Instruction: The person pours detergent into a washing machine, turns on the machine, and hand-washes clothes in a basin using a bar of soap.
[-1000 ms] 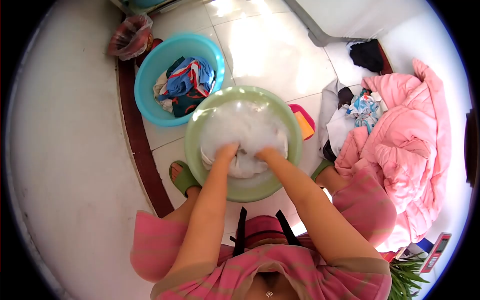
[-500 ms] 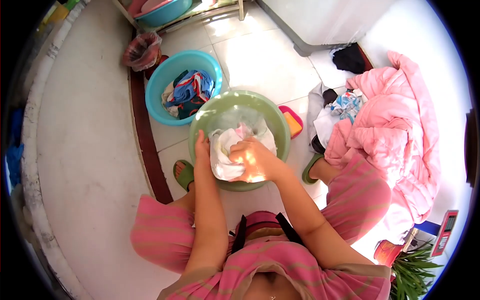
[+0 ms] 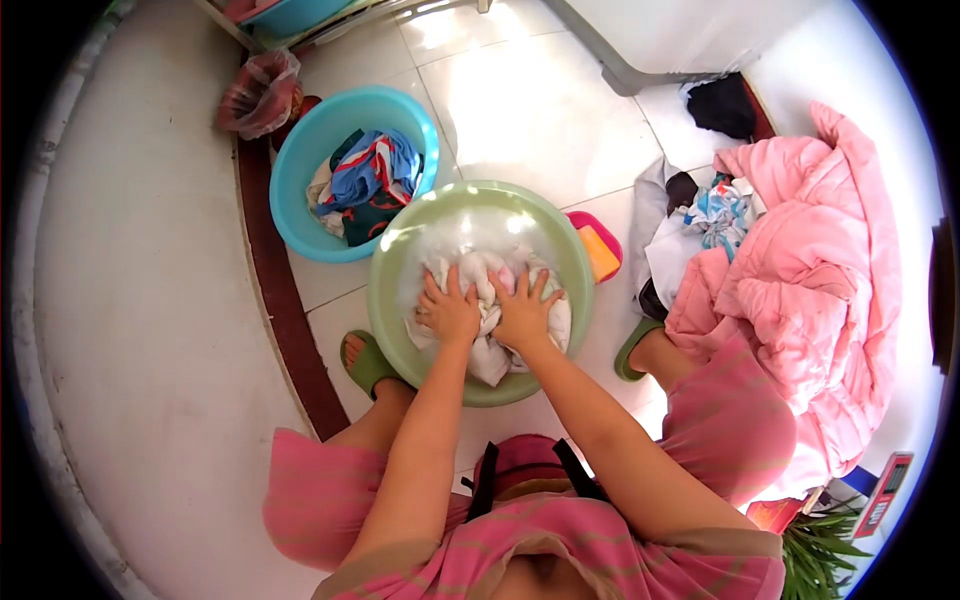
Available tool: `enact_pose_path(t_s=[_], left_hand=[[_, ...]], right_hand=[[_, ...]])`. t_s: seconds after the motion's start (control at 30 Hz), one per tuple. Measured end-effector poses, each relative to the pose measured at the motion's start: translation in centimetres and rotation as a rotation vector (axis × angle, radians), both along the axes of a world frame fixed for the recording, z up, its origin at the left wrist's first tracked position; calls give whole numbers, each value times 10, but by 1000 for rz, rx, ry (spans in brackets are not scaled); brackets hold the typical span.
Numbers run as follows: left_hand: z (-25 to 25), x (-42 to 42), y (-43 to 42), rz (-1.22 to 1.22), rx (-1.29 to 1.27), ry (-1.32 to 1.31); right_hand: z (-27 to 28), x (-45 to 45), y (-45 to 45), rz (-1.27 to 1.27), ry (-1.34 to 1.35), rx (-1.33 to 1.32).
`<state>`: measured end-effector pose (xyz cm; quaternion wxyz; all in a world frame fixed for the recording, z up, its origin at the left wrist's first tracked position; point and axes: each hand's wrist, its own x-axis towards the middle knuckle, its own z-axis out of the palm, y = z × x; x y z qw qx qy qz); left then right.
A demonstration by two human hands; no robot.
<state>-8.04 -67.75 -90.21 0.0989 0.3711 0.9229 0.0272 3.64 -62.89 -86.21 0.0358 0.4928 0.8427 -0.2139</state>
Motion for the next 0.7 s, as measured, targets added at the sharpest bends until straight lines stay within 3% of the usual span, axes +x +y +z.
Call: enact_pose_path(t_s=[0.17, 0.2, 0.3, 0.4, 0.6, 0.7], left_hand=[[-31, -25, 17, 102, -142, -235], [-43, -33, 20, 130, -182, -320], [-76, -55, 30, 230, -209, -615], [-91, -69, 34, 262, -119, -726], [-71, -93, 46, 358, 96, -854], [-28, -88, 38, 299, 548, -872]], right_hand=[[-28, -18, 32, 94, -157, -215], [-51, -17, 34, 110, 21, -26], [-115, -7, 34, 144, 154, -170], [-133, -26, 48, 126, 149, -135], [-98, -54, 73, 32, 191, -278], [-24, -53, 102, 118, 32, -421]])
